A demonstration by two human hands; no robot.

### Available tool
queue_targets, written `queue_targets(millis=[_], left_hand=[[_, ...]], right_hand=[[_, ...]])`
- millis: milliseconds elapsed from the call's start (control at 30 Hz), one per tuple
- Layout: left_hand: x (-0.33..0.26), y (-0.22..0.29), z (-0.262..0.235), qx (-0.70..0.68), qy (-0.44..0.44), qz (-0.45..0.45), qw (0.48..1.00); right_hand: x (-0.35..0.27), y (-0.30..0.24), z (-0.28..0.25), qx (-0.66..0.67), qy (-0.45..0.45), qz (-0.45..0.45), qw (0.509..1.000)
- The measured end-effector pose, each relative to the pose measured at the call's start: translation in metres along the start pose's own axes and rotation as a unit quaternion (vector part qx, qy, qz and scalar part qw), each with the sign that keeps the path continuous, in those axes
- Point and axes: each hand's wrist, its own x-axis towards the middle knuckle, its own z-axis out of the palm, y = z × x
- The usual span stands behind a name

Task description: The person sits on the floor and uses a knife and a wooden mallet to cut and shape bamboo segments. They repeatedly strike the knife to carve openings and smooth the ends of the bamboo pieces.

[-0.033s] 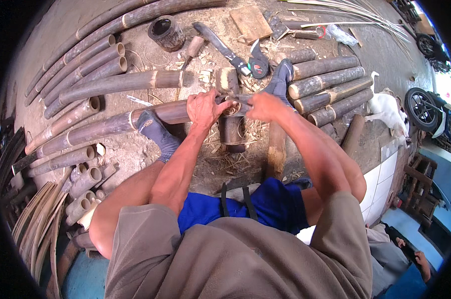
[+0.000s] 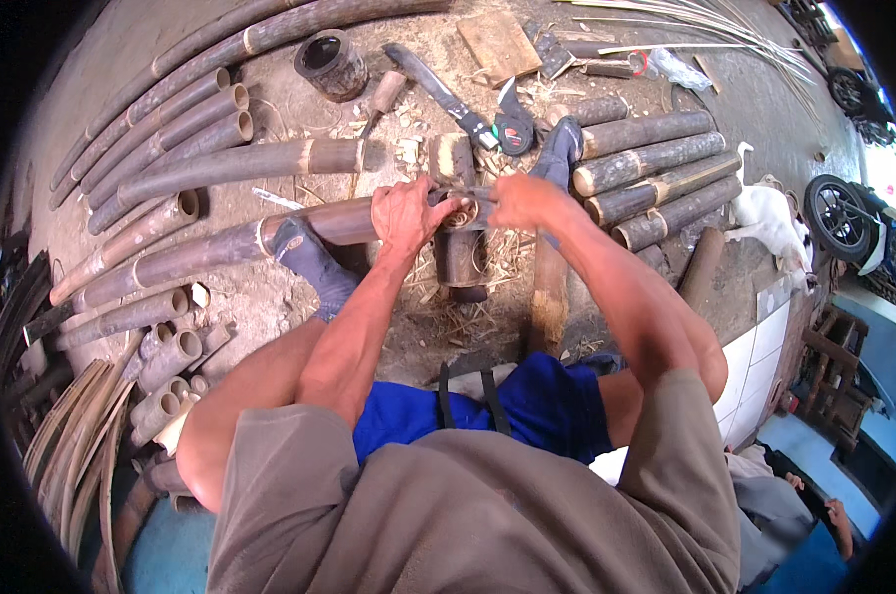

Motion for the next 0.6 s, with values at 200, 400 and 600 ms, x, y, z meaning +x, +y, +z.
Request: queue_targets(millis=[200, 400, 600], left_hand=[[0.003, -0.027, -0.028, 0.034, -0.122, 0.070, 0.989], [0.011, -0.041, -0.038, 0.075, -0.162, 0.082, 0.981], [0.006, -0.047, -0.031, 0.059, -0.095, 0.111, 0.987]], right_hand=[[-0.012, 0.001, 0.070, 0.111, 0.108, -0.022, 0.988], [-0.010, -0.036, 0.148, 0.548, 0.061, 0.026, 0.834], [-0.003, -0.121, 0.139, 0.853, 0.093, 0.092, 0.506]])
